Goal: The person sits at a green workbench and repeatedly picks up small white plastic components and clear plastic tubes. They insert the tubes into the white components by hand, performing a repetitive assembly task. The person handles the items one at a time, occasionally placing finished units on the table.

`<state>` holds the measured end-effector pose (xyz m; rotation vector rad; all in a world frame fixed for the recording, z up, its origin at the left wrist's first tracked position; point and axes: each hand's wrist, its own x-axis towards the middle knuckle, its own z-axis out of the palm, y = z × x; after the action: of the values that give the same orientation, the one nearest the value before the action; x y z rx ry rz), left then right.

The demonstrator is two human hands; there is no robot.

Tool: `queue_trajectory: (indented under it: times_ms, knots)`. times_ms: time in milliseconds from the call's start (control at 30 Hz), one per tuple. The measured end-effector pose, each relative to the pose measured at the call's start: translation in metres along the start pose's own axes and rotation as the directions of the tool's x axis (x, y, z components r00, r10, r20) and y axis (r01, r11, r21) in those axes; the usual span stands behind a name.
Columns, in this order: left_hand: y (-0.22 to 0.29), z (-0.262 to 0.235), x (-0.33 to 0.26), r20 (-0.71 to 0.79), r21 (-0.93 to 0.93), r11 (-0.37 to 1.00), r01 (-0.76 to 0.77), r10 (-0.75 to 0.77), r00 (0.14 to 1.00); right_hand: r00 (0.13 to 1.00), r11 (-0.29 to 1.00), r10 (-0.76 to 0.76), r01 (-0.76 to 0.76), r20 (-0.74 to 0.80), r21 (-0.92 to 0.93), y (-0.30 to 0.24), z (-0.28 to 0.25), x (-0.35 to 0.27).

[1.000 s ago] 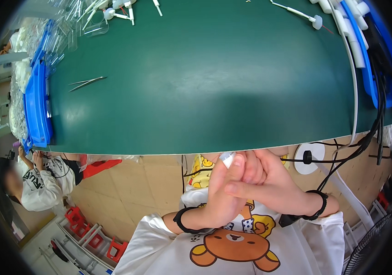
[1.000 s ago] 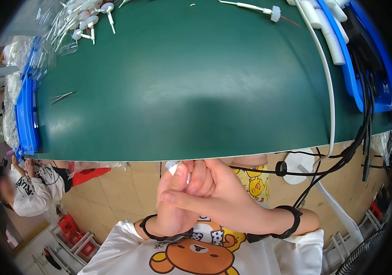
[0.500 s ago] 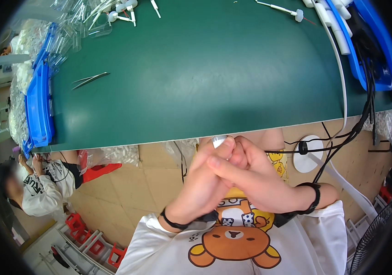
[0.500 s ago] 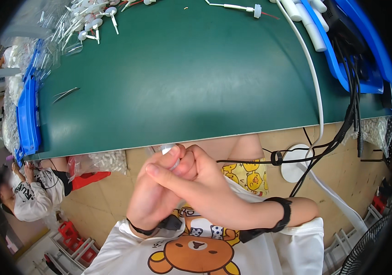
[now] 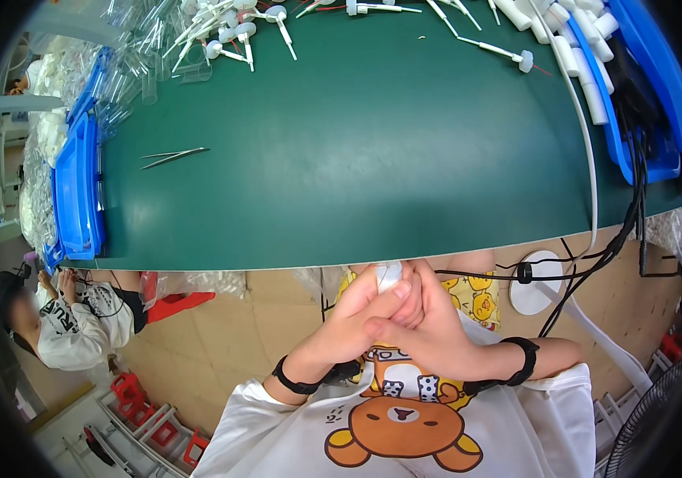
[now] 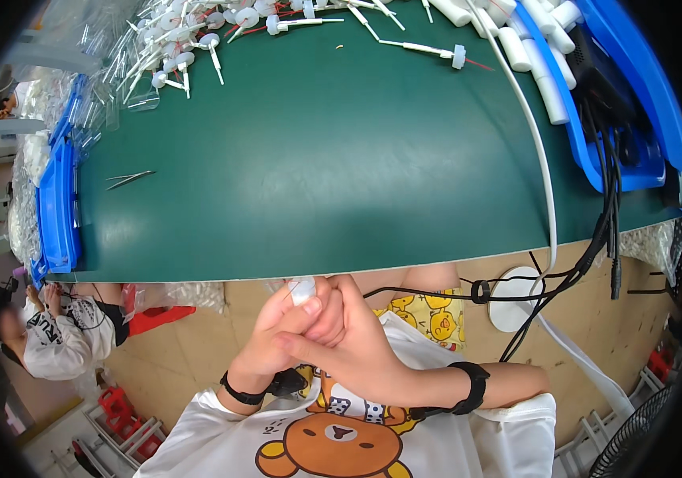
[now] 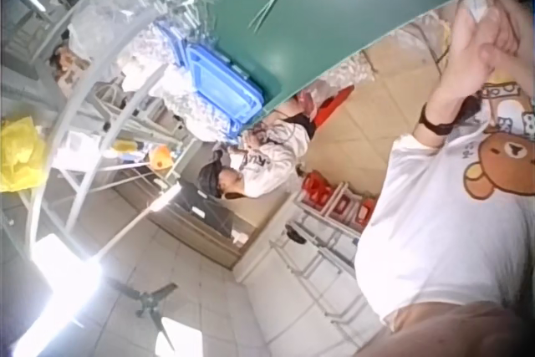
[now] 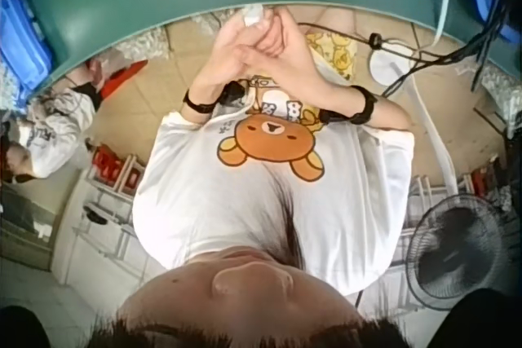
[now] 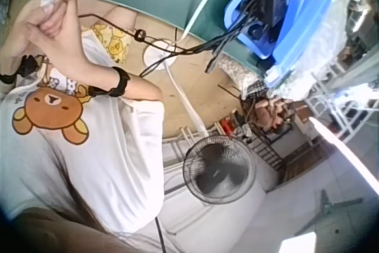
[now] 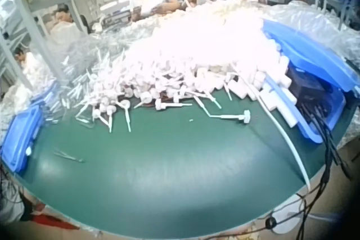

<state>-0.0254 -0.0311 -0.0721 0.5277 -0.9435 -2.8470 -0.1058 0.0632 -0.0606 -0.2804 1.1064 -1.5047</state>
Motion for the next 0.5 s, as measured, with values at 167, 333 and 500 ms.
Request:
queue_trajectory:
  times_ms: [167,333,500]
  knots:
    - [-0.001,0.004,0.0,-0.021,-0.102,0.995,0.02,-0.022,1.0,0.998,0.998,0.06,-0.06,-0.002,-0.014,-0.005,-0.003,0.002]
    - [-0.009,0.007,0.004,-0.03,-0.155,0.986,-0.06,0.056,0.998,0.984,0.978,0.162,-0.149,0.078,-0.145,-0.02,-0.015,0.005]
    - [-0.011,0.008,0.005,-0.078,-0.12,0.989,-0.09,0.081,0.994,0.991,0.986,0.096,-0.082,0.092,-0.148,-0.02,-0.013,0.01]
